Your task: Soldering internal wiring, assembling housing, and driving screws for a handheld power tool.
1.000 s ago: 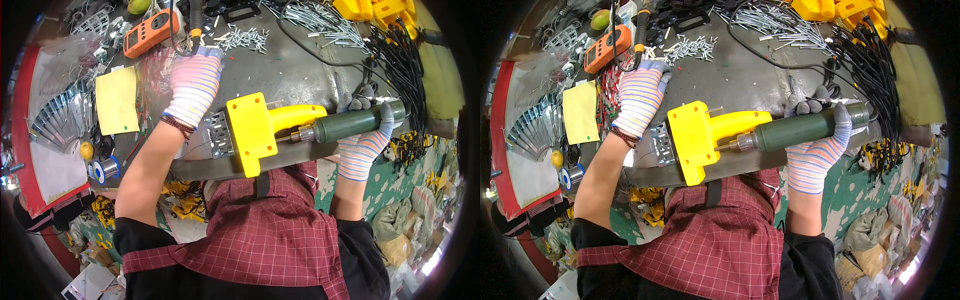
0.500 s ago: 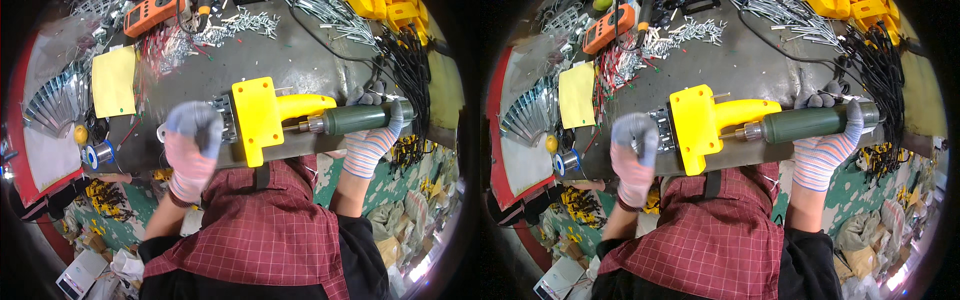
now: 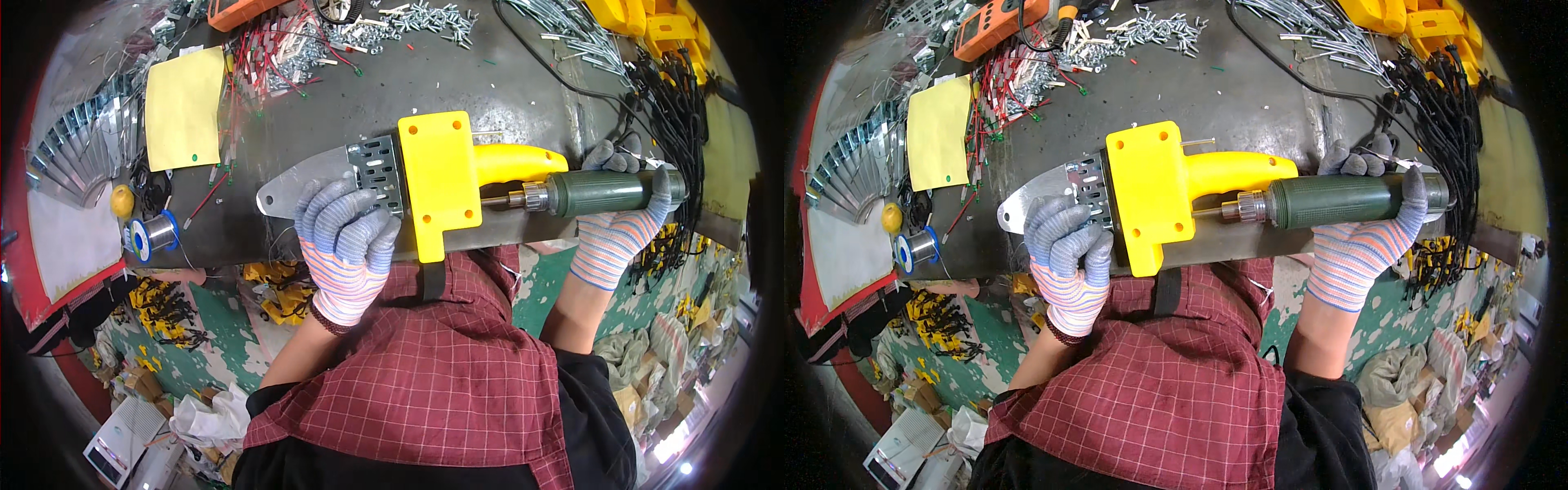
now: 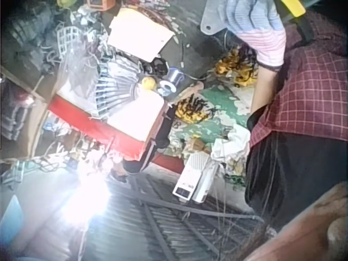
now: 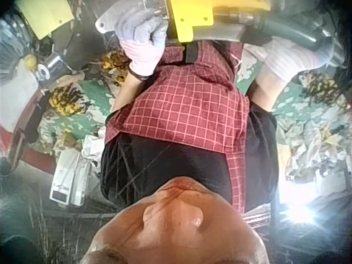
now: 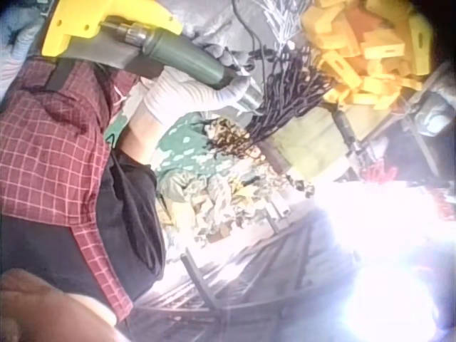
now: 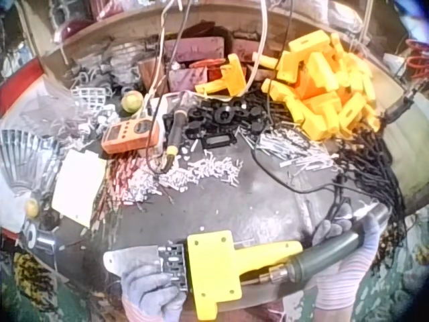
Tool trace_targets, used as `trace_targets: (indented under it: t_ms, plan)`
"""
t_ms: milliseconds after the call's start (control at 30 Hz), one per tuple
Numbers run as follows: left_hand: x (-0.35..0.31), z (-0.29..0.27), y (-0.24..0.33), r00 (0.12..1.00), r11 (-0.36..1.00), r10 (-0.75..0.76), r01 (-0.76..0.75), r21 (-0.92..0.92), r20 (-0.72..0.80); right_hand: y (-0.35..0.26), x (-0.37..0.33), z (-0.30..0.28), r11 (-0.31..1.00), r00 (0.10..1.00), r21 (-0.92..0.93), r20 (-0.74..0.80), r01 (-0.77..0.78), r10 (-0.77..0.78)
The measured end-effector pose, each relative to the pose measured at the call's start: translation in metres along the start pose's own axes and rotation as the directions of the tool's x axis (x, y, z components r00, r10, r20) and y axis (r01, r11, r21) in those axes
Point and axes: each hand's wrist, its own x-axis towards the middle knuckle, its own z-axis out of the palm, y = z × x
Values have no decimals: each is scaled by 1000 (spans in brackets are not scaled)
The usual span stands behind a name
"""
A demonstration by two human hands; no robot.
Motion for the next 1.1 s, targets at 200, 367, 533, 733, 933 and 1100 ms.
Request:
trace_targets:
  t_ms: [200, 367, 533, 733, 933, 1100]
  plan:
    - [-2, 0, -2, 1000, 999, 26, -26, 23, 15, 3, 0, -3, 999, 998, 24, -52, 40, -39]
    - [-2, 0, -3, 1000, 1000, 12, -12, 2, 12, 4, -2, -4, 997, 997, 18, -23, 73, -73]
    - [-2, 0, -2, 999, 999, 33, -34, 2, 4, 2, -1, -9, 998, 998, 65, 53, 26, -29]
    - [0, 0, 0, 1000, 998, -4, 5, -67, 12, 4, -2, -7, 997, 998, 75, 49, 22, -25]
    - [4, -5, 0, 998, 1000, -11, 13, -23, 60, 2, -2, -7, 997, 999, 74, 37, 13, -15]
    - [5, -4, 0, 999, 999, -17, 19, -29, 51, 5, -6, 0, 996, 1000, 92, 25, 0, -2]
